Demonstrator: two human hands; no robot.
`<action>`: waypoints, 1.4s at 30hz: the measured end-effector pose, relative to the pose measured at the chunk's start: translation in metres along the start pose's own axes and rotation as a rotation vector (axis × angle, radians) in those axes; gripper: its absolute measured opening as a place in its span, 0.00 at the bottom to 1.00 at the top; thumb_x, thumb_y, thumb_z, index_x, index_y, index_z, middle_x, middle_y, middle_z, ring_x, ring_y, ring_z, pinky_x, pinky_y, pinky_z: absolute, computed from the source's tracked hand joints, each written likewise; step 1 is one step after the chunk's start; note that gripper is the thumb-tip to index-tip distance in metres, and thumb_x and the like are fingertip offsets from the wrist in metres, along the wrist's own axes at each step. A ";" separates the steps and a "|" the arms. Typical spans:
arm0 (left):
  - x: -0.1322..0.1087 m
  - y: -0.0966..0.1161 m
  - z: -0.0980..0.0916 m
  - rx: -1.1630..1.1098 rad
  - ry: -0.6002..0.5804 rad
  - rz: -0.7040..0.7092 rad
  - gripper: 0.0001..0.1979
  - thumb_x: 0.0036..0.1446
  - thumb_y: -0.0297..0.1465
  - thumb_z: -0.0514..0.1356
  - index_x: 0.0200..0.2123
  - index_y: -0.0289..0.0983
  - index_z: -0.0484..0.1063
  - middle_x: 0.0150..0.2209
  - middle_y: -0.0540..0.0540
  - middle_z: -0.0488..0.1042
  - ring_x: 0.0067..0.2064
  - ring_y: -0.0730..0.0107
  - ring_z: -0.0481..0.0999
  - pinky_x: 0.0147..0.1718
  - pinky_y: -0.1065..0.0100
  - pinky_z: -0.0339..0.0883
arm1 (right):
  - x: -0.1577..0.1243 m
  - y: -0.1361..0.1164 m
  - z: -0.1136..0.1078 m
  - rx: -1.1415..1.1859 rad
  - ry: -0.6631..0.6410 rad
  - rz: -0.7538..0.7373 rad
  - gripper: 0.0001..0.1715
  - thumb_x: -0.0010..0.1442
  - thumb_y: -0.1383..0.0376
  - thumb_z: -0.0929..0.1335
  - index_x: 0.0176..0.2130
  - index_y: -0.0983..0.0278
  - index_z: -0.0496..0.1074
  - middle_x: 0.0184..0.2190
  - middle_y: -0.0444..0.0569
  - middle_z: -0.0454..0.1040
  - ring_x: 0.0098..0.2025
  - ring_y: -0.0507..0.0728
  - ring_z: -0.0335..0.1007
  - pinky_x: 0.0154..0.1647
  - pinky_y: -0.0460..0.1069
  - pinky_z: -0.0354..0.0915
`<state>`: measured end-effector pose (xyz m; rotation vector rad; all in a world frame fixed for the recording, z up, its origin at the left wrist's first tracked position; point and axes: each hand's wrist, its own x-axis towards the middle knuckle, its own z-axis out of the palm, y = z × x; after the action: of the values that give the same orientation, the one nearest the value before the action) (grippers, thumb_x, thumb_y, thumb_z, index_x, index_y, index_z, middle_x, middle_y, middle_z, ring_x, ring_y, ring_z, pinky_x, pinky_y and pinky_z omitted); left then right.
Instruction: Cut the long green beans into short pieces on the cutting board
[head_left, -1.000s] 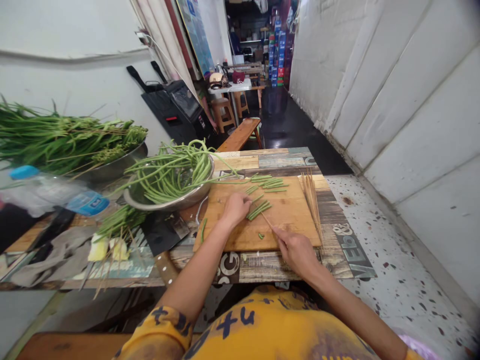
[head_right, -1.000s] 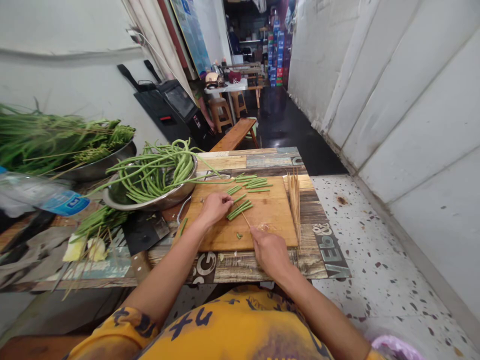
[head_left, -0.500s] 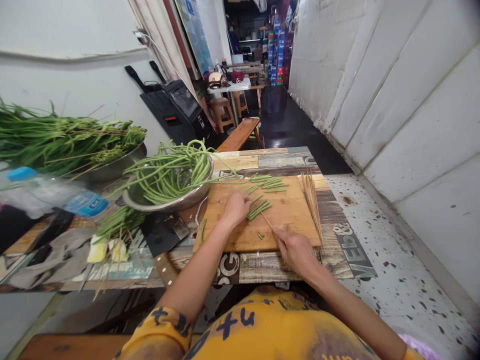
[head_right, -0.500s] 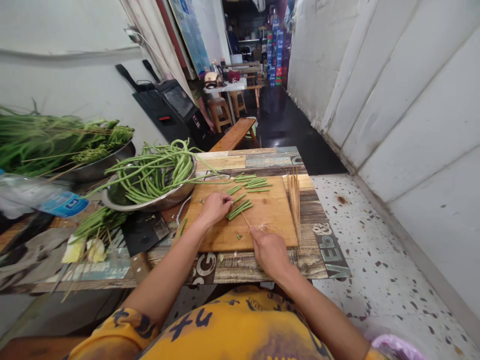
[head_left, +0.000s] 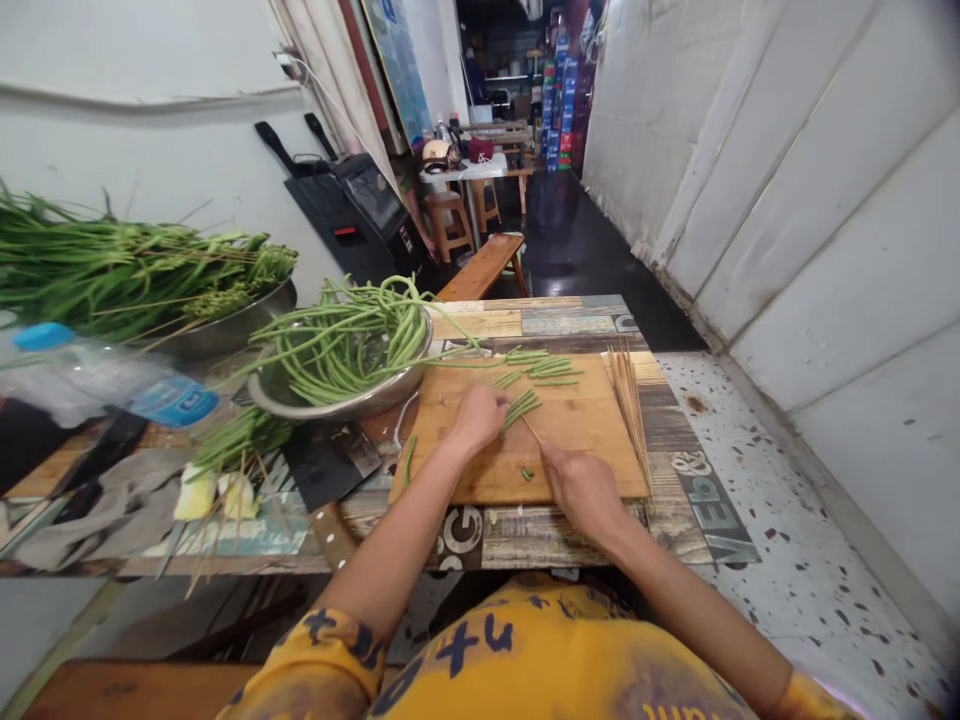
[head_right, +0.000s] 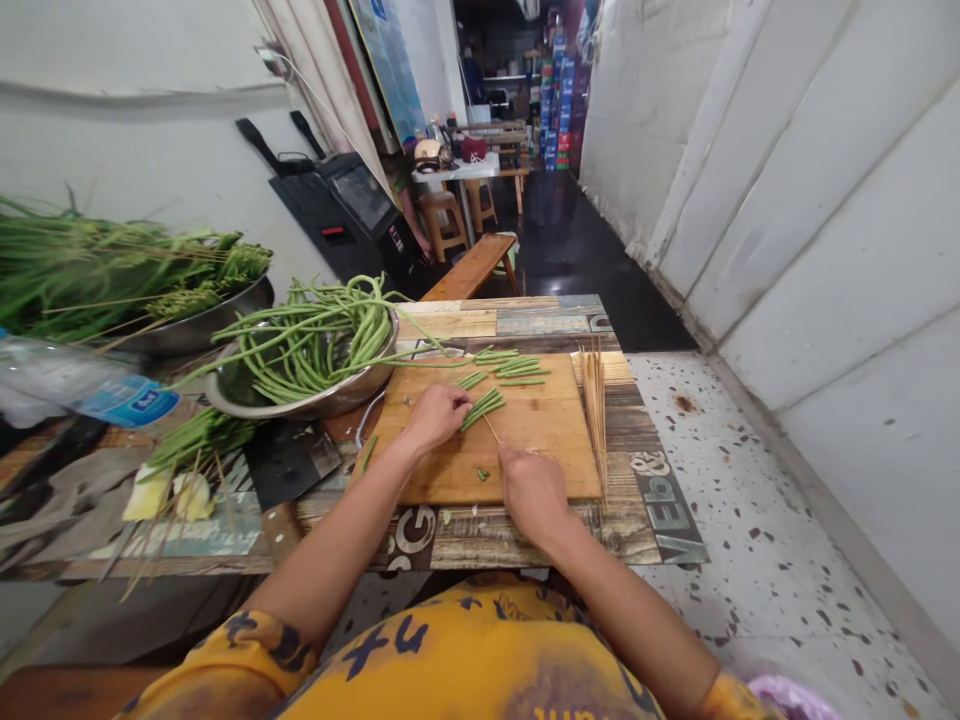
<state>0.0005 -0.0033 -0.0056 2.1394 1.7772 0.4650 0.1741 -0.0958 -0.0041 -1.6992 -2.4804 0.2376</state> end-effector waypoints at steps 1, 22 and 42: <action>0.000 0.000 0.000 -0.005 0.002 -0.001 0.11 0.51 0.26 0.54 0.26 0.34 0.77 0.29 0.46 0.77 0.31 0.68 0.72 0.31 0.70 0.60 | 0.002 0.000 -0.001 -0.003 -0.004 -0.001 0.19 0.64 0.68 0.57 0.48 0.65 0.71 0.31 0.53 0.79 0.31 0.57 0.74 0.28 0.46 0.58; 0.012 -0.010 -0.005 0.096 0.070 -0.112 0.10 0.52 0.28 0.56 0.33 0.36 0.78 0.36 0.43 0.78 0.41 0.64 0.74 0.42 0.69 0.63 | -0.011 0.010 0.005 0.055 0.024 0.014 0.20 0.65 0.66 0.57 0.52 0.62 0.69 0.38 0.52 0.78 0.37 0.57 0.75 0.33 0.46 0.62; 0.009 -0.005 0.005 -0.042 0.061 -0.119 0.09 0.52 0.27 0.57 0.34 0.36 0.78 0.34 0.46 0.79 0.36 0.68 0.74 0.38 0.71 0.64 | -0.011 0.013 0.009 0.106 0.059 0.003 0.21 0.64 0.67 0.58 0.53 0.62 0.68 0.38 0.51 0.78 0.37 0.56 0.74 0.35 0.46 0.63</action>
<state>-0.0004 0.0066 -0.0117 1.9981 1.8974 0.5379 0.1885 -0.1021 -0.0157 -1.6438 -2.3788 0.3078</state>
